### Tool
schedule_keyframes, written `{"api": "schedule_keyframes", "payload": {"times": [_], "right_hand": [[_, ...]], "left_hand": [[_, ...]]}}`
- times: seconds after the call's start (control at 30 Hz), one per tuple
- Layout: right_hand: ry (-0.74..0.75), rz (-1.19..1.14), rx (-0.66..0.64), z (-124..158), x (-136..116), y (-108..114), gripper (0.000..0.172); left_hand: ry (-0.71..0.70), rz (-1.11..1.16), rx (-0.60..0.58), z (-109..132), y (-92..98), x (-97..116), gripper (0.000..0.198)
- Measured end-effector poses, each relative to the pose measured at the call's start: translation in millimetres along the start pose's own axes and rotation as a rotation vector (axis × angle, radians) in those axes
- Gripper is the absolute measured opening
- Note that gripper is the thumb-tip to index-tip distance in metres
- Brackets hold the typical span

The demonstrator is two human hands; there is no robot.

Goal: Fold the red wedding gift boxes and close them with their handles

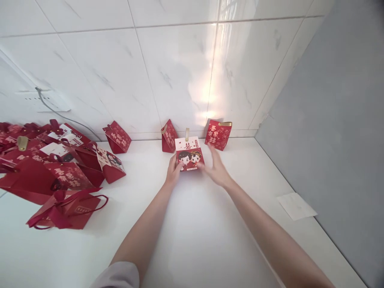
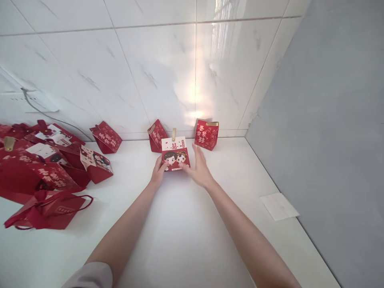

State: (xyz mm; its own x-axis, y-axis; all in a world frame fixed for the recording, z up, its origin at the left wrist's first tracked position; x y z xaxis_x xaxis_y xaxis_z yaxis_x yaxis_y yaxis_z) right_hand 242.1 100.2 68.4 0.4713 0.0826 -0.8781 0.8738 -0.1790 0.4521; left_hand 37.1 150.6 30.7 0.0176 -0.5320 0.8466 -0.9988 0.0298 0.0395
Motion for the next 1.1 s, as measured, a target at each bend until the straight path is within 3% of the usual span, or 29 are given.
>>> {"api": "schedule_keyframes", "payload": {"times": [0.07, 0.1, 0.17, 0.27, 0.37, 0.43, 0.53, 0.67, 0.83, 1.1], "right_hand": [[-0.056, -0.035, -0.096, 2, 15, -22, 0.101], [-0.092, -0.059, -0.15, 3, 24, -34, 0.105], [-0.13, -0.106, -0.106, 5, 35, -40, 0.095], [-0.082, -0.132, -0.003, 9, 33, -34, 0.065], [-0.081, -0.162, 0.011, 13, 26, -28, 0.054], [-0.121, -0.209, -0.01, 14, 24, -27, 0.065], [-0.125, -0.247, -0.044, 17, 20, -28, 0.086], [-0.027, -0.076, -0.038, 21, 11, -32, 0.092], [-0.008, 0.304, 0.064, 21, 14, -35, 0.078], [0.183, 0.556, 0.191, 28, -2, -37, 0.061]], "left_hand": [[-0.036, -0.032, -0.014, -1, 1.9, 2, 0.053], [-0.041, -0.037, -0.026, -2, 1.9, 3, 0.051], [-0.042, -0.025, -0.064, -2, -0.6, 5, 0.049], [-0.05, 0.027, -0.14, 0, -10.1, 12, 0.054], [-0.015, 0.099, -0.216, 4, -23.6, 17, 0.083], [0.025, 0.125, -0.224, 7, -28.9, 19, 0.102], [0.107, 0.108, -0.136, 9, -24.2, 19, 0.113], [0.189, 0.069, -0.055, 12, -17.6, 19, 0.098], [0.143, -0.011, -0.052, 11, -16.7, 26, 0.077], [-0.004, -0.137, -0.033, 7, -7.0, 37, 0.044]]}}
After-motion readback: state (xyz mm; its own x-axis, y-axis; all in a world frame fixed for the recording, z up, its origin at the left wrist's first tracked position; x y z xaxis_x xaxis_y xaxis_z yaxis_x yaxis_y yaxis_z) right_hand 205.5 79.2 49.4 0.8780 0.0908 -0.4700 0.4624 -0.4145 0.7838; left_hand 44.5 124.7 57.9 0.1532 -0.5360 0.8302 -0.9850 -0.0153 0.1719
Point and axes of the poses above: each hand's wrist, its own z-axis away from the middle knuckle, its own y-axis out of the back of the hand, x = y × z, the point moved 10 cm from there along -z, towards the middle knuckle, and after that the axes turned 15 degrees about -y, right-handed, at the moved point
